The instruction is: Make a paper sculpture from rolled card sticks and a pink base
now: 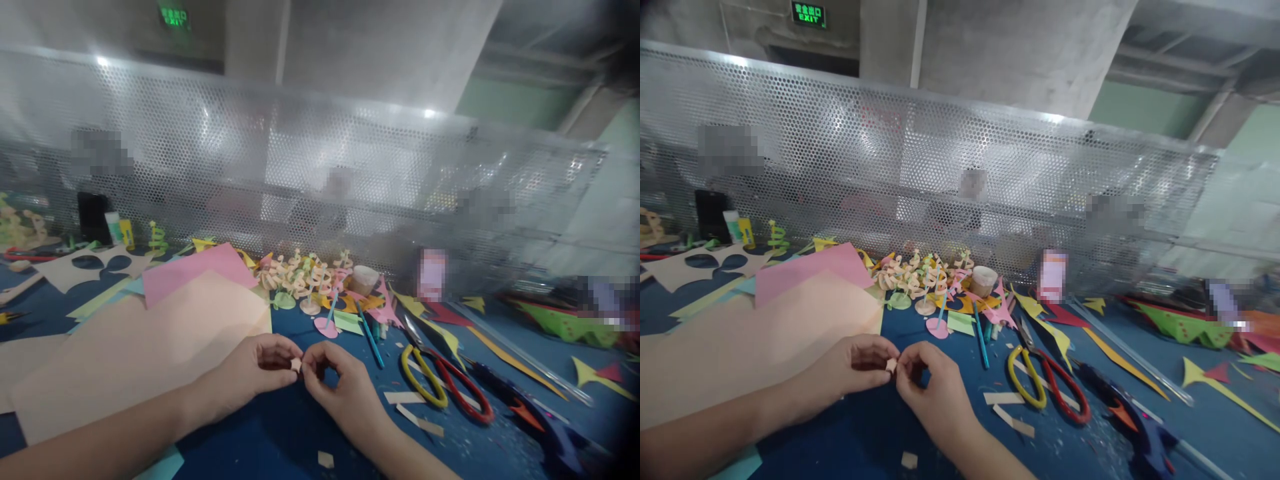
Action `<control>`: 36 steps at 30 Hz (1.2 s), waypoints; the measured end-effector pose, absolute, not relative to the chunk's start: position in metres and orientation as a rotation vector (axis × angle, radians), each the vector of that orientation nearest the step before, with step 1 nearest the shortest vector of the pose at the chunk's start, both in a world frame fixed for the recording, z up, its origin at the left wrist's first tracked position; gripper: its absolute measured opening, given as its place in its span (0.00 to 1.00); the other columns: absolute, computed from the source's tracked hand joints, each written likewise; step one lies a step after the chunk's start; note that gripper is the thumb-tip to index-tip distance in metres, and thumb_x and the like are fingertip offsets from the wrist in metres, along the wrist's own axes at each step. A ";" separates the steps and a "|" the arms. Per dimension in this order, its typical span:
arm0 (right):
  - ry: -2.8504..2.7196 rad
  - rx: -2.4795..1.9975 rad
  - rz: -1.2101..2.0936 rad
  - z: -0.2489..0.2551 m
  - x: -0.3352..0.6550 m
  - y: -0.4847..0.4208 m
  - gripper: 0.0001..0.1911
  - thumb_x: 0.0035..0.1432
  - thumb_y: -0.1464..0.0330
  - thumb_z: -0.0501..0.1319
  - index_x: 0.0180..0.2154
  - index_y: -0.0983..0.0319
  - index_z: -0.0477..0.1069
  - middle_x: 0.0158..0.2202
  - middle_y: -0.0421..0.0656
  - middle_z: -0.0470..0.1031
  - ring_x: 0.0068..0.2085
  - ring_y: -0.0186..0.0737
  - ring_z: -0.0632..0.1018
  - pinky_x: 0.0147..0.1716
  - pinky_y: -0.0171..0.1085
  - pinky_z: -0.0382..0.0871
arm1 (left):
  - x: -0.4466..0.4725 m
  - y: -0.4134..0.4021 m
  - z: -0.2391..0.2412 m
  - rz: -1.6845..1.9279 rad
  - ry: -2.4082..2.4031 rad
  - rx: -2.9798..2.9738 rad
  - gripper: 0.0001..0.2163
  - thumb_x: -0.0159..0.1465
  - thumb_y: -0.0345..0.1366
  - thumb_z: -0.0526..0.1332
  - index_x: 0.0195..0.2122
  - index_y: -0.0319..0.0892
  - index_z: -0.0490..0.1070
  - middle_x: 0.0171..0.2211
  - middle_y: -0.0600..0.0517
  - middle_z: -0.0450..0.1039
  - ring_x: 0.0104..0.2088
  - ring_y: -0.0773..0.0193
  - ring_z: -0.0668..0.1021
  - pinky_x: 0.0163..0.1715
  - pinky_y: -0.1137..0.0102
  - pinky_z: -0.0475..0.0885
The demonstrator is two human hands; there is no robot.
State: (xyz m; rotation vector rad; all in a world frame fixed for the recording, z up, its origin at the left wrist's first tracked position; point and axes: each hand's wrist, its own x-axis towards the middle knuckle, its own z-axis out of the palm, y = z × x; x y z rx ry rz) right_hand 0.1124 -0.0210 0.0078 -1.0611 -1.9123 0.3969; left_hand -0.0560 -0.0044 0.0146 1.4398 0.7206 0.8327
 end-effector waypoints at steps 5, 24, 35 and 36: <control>-1.921 -1.019 0.428 0.008 0.113 -0.020 0.02 0.50 0.73 0.55 0.27 0.61 0.65 0.23 0.38 0.69 0.25 0.33 0.70 0.25 0.30 0.65 | -0.057 -0.005 0.016 0.857 0.747 1.443 0.09 0.51 0.35 0.64 0.34 0.41 0.72 0.33 0.52 0.74 0.38 0.63 0.75 0.43 0.67 0.65; -1.953 -1.091 0.624 0.010 0.114 -0.022 0.04 0.44 0.75 0.55 0.22 0.61 0.62 0.19 0.35 0.63 0.20 0.30 0.66 0.19 0.27 0.61 | -0.056 -0.005 0.010 0.798 0.735 1.493 0.09 0.51 0.35 0.64 0.33 0.40 0.72 0.31 0.52 0.75 0.33 0.65 0.74 0.37 0.71 0.66; -1.953 -1.015 0.374 0.008 0.114 -0.022 0.05 0.51 0.73 0.54 0.26 0.61 0.66 0.23 0.39 0.70 0.25 0.32 0.71 0.25 0.30 0.65 | -0.057 -0.002 0.012 0.891 0.728 1.488 0.07 0.52 0.32 0.63 0.32 0.41 0.70 0.31 0.54 0.73 0.35 0.65 0.74 0.40 0.69 0.66; -1.926 -1.017 0.398 0.008 0.114 -0.021 0.04 0.52 0.73 0.53 0.27 0.61 0.66 0.24 0.39 0.70 0.25 0.33 0.71 0.26 0.30 0.66 | -0.057 -0.002 0.013 0.899 0.741 1.496 0.07 0.52 0.33 0.63 0.33 0.41 0.71 0.32 0.53 0.74 0.36 0.64 0.74 0.41 0.69 0.65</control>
